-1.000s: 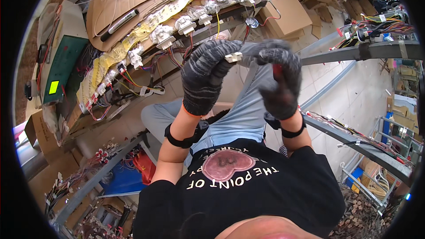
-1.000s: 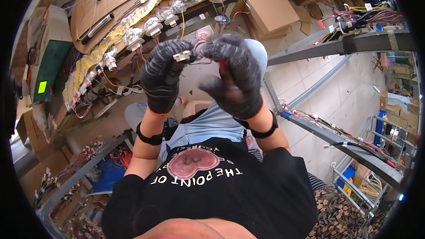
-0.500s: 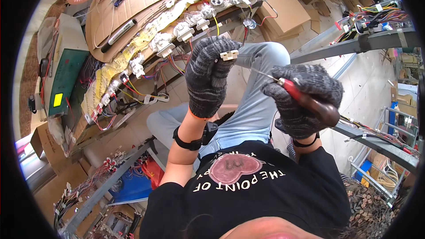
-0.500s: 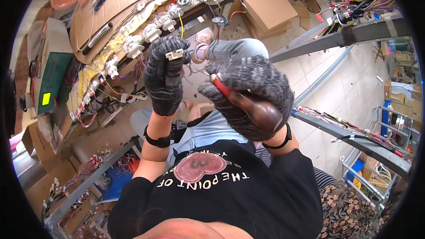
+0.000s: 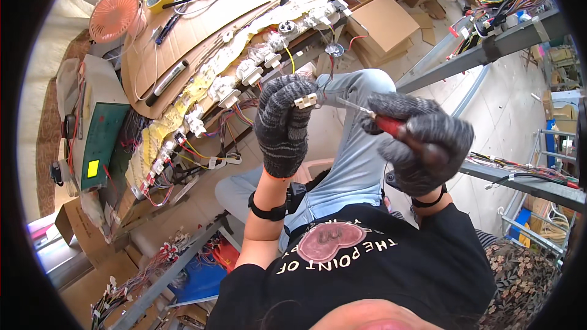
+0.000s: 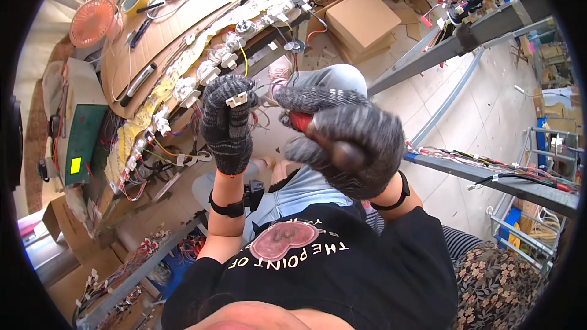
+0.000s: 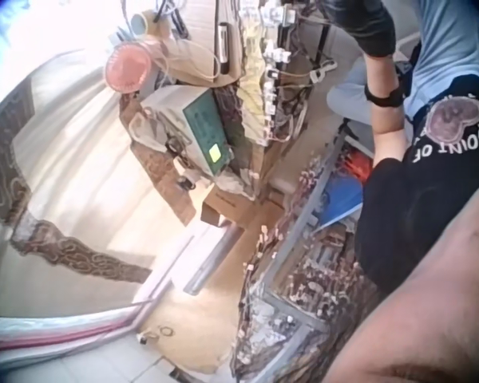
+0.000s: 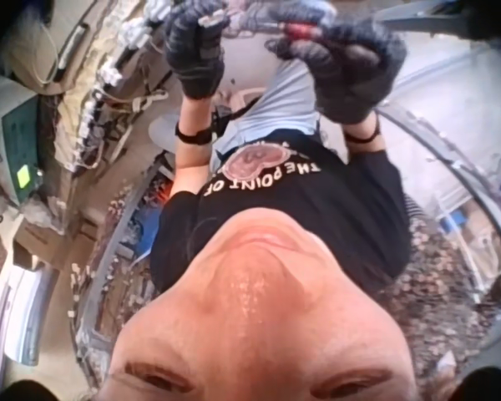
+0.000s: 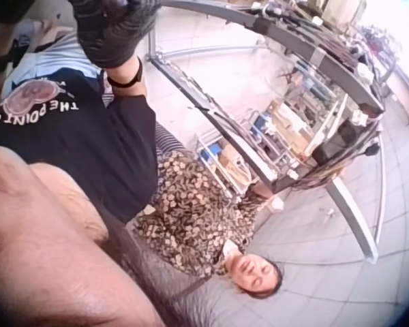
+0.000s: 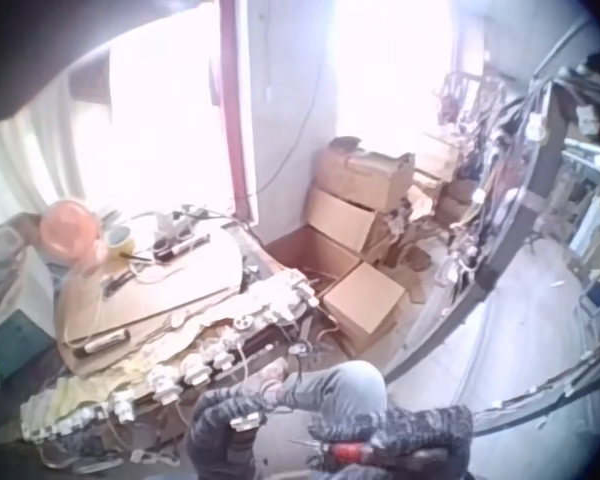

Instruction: Connecting and securing wires to an electrical assembly board using hand tools.

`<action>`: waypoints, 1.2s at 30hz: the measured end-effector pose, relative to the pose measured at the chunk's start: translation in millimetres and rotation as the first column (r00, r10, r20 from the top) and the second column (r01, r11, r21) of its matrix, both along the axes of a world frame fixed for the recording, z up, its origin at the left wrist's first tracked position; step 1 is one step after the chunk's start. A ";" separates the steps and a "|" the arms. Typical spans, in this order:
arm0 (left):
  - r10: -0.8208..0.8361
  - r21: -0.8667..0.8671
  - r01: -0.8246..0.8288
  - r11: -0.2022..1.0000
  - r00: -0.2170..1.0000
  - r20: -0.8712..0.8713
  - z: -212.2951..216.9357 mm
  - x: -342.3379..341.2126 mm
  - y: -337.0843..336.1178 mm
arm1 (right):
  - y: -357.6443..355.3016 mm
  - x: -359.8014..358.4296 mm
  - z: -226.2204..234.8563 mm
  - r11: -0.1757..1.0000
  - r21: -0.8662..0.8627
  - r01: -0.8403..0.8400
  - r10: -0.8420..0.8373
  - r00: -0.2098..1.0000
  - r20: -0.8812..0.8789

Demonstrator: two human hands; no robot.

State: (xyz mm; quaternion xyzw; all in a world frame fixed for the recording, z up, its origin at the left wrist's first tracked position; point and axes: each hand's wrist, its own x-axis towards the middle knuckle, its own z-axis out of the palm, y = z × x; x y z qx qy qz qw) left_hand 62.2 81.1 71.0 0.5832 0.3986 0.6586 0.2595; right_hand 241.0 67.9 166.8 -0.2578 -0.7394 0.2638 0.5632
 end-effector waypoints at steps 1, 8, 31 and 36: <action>-0.002 0.003 0.002 1.000 1.000 -0.003 0.4 -0.5 1.1 | -0.3 0.9 1.0 0.994 0.097 0.053 -0.062 0.994 0.090; -0.017 0.028 0.017 0.999 1.000 0.010 1.8 -0.6 3.6 | 0.9 3.4 4.9 0.981 0.187 0.055 -0.106 0.956 0.272; -0.010 0.024 0.009 1.000 1.000 0.020 10.1 -1.7 4.1 | -0.6 0.0 -2.1 0.985 0.131 -0.110 0.054 0.927 0.371; 0.012 0.013 -0.011 1.000 0.999 -0.032 10.6 -1.6 2.9 | 0.7 1.2 -3.9 0.985 0.130 -0.110 0.052 0.920 0.390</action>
